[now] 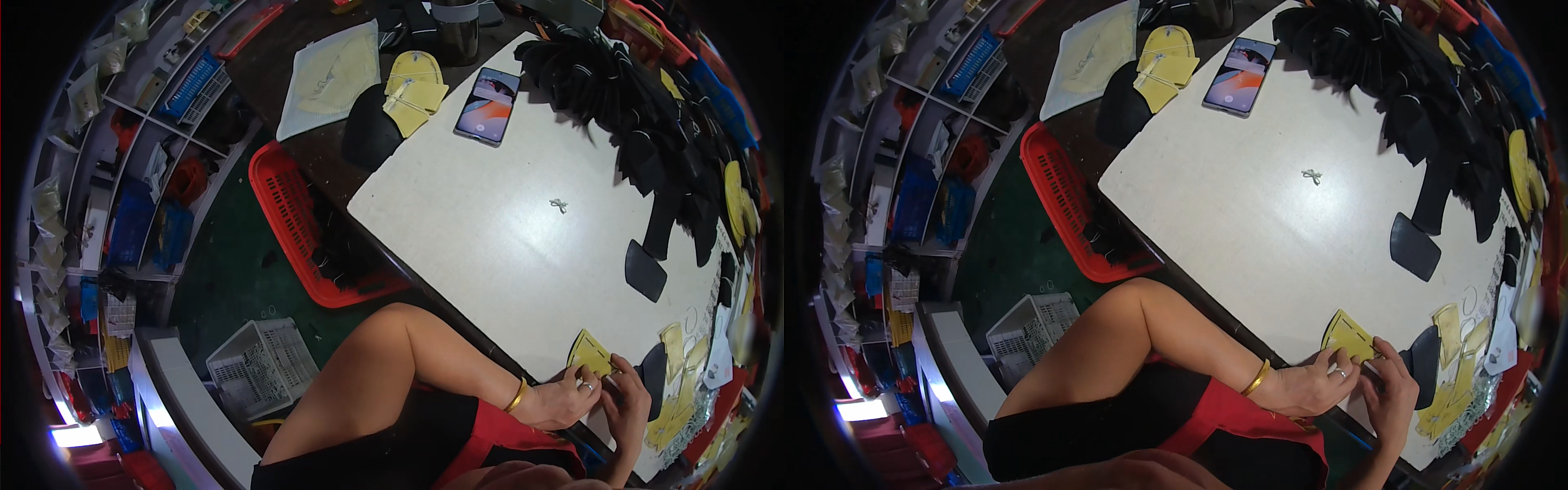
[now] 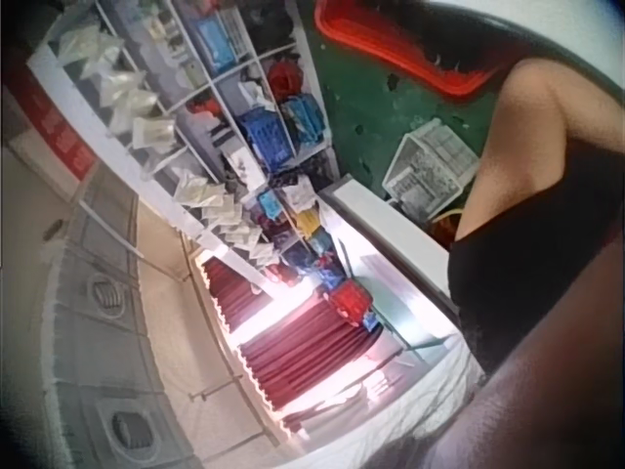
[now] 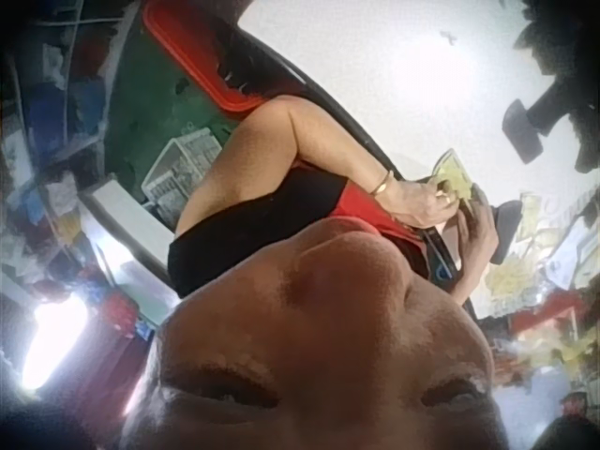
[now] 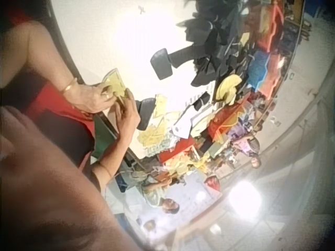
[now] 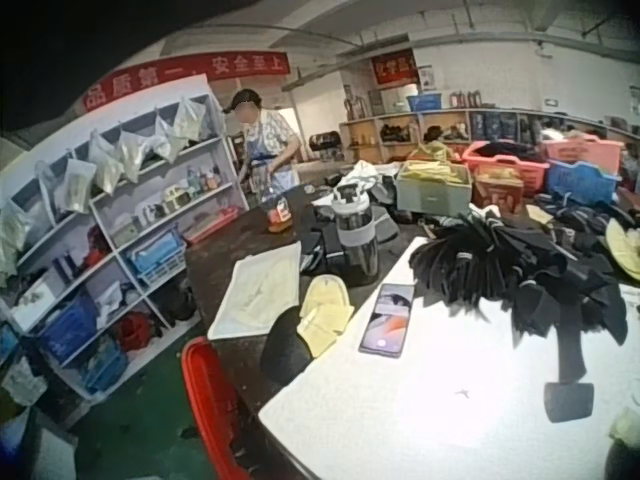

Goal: Marking templates onto shoe material components using a silver marking pen in a manufacturing setting.

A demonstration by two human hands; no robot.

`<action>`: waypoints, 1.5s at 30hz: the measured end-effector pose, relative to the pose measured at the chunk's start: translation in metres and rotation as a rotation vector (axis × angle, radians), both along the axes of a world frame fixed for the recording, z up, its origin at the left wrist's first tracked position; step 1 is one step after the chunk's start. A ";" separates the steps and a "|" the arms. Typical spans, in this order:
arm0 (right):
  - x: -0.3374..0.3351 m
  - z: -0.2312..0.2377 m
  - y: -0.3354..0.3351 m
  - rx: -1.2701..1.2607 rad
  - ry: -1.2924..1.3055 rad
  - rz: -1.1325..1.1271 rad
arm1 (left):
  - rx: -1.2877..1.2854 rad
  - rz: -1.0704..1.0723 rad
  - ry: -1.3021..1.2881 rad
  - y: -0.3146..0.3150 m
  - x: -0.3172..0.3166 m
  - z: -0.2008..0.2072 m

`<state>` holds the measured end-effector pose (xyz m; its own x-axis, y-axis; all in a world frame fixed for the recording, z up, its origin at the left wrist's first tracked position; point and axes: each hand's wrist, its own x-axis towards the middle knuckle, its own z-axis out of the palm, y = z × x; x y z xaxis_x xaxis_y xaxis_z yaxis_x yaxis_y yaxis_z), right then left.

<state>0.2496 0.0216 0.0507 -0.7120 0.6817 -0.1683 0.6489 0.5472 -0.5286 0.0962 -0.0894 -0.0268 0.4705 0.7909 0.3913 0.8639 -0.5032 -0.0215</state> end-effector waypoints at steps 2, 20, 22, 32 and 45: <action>-0.001 -0.001 0.001 -0.007 0.015 0.002 | -0.011 -0.007 0.000 0.001 -0.001 0.000; 0.004 -0.003 0.005 -0.092 0.071 -0.001 | 0.010 0.020 -0.026 0.001 0.005 -0.004; 0.005 -0.004 0.006 -0.101 0.069 -0.008 | 0.018 0.024 -0.026 0.002 0.005 -0.004; 0.005 -0.007 0.008 -0.104 0.122 0.022 | 0.048 0.047 -0.003 0.001 0.003 -0.003; 0.011 -0.013 0.022 -0.001 0.065 0.088 | -0.029 0.102 -0.027 -0.001 -0.001 0.006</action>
<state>0.2609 0.0439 0.0382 -0.7784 0.6161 -0.1203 0.5627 0.5999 -0.5688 0.0953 -0.0905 -0.0205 0.3769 0.8450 0.3793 0.9105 -0.4131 0.0157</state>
